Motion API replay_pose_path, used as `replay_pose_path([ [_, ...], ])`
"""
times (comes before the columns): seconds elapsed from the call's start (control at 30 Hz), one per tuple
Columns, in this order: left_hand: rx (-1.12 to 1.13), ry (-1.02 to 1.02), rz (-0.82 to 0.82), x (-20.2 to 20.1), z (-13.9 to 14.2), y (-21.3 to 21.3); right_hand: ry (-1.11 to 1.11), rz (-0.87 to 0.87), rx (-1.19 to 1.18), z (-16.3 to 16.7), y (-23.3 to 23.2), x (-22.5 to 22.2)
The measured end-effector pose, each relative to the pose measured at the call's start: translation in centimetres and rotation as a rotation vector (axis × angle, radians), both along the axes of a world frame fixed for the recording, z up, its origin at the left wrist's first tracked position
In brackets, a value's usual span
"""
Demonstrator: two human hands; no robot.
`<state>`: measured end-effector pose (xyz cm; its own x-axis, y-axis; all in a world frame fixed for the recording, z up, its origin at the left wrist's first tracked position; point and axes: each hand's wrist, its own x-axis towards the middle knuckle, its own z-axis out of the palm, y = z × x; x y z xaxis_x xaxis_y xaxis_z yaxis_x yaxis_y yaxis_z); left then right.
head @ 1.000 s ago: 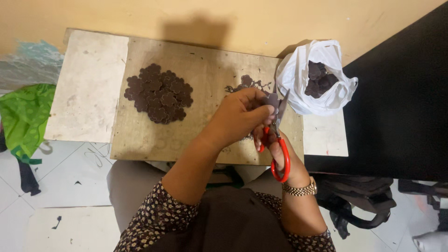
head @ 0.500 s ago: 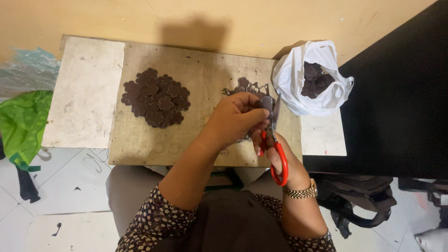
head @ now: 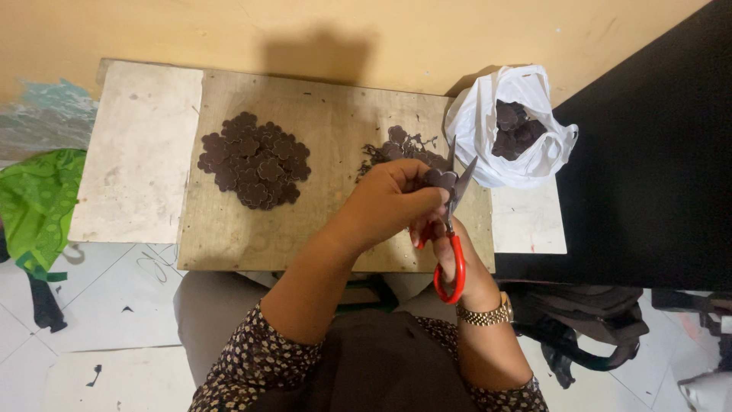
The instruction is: The person uses red-handled scissors to trim the edges of dark brown flower-shaped cutouts. They pick each piece from a pile on a wooden board, trim it, and place it back on the board. A white plastic bag containing additional pieces sits nearby.
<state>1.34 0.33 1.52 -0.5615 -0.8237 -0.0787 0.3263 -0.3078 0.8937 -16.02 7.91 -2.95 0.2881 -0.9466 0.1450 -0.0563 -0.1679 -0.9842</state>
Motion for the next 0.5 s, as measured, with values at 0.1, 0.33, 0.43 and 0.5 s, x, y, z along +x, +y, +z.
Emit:
replay_pose_path([
  [0.1,-0.101,-0.028,0.072,0.1,0.2,0.2,-0.024,0.024,-0.006,0.2,0.1,-0.5],
  [0.33,-0.122,0.003,0.135,-0.3,0.6,0.6,-0.008,0.0,0.041,1.2,0.5,-0.4],
  [0.43,-0.066,0.111,0.113,-0.5,0.8,0.6,-0.013,0.075,0.02,2.0,0.5,-0.3],
  [0.5,-0.015,0.13,0.089,-0.6,0.9,0.6,-0.02,0.074,0.034,2.4,0.7,-0.2],
])
